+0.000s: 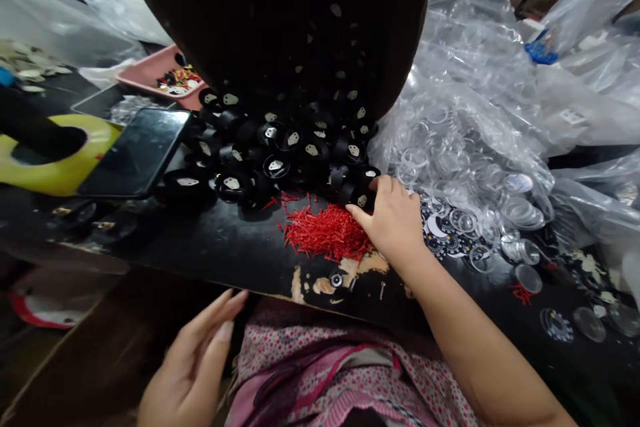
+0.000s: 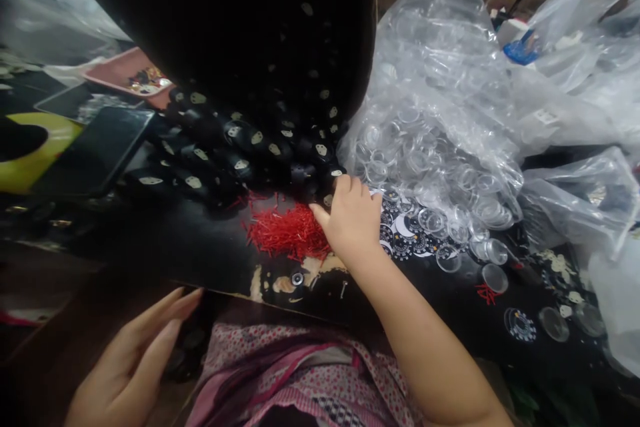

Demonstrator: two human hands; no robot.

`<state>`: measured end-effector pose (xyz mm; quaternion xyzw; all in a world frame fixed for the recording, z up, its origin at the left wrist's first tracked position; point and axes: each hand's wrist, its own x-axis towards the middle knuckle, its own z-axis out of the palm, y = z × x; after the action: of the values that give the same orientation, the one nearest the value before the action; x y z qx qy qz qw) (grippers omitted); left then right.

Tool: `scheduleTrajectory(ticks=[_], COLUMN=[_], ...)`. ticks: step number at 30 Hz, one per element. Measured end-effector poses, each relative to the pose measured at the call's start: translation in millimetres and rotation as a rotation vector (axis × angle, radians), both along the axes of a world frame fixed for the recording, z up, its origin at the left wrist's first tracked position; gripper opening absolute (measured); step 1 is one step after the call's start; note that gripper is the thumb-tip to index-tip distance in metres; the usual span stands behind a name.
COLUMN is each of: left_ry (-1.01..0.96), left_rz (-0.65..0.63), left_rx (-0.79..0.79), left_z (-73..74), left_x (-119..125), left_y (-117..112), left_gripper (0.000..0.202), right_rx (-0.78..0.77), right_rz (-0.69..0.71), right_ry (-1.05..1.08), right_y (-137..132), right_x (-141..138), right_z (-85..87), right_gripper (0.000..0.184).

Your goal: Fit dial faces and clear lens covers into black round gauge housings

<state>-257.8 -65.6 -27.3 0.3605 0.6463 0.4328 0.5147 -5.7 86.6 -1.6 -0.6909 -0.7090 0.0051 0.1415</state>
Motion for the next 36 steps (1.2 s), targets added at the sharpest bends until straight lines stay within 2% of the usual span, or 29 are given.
scheduleTrajectory(ticks=[3,7,10,14,18,20,22,24,27,31,33,36], left_ry=[0.083,-0.11,-0.254,-0.326,-0.353,-0.399,-0.499,-0.607,-0.657,-0.666,-0.689,-0.719], left_rz=[-0.073,-0.29,-0.329,-0.273,-0.221,-0.192,-0.152,-0.088,0.008,0.011,-0.016,-0.03], left_rx=[0.074,0.112,0.11,0.102,0.113,0.114,0.079,-0.021,-0.17,-0.166,-0.147,-0.156], left_z=[0.2,2.4,0.0,-13.9,-24.8,-24.0,-19.3,-12.6,-4.3,-3.4,-5.7,-7.2], left_x=[37.7,85.6,104.9,110.1,106.6,107.5,111.0,115.7,120.1,117.6,115.4,115.0], left_y=[20.3,48.2,62.5,70.3,70.0,68.0,65.1,62.2,58.9,55.4,53.2,50.3], left_gripper=[0.036,0.03,0.029,0.03,0.032,0.034,0.039,0.044,0.042,0.042,0.04,0.035], right_rx=[-0.009,0.01,0.007,0.027,0.094,0.111,0.045,-0.046,-0.086,-0.152,-0.146,-0.17], right_rz=[-0.014,-0.026,-0.026,0.004,0.036,0.061,0.137,0.228,0.286,0.37,0.315,0.143], right_ry=[-0.016,0.026,0.027,0.064,0.202,0.341,0.484,0.544,0.52,0.542,0.48,0.231], right_y=[-1.9,-3.0,-2.5,0.7,-1.2,-11.5,-29.9,-52.6,-81.2,-96.5,-96.0,-88.6], right_x=[-2.4,-0.6,-1.6,1.9,17.0,21.5,19.5,12.2,2.6,15.3,30.6,51.5], right_z=[-1.6,-6.0,-10.1,-12.2,-5.1,0.2,4.2,6.0,6.4,8.3,8.1,1.6], right_gripper=[0.042,0.034,0.038,0.036,0.037,0.048,0.057,0.055,0.044,0.04,0.037,0.038])
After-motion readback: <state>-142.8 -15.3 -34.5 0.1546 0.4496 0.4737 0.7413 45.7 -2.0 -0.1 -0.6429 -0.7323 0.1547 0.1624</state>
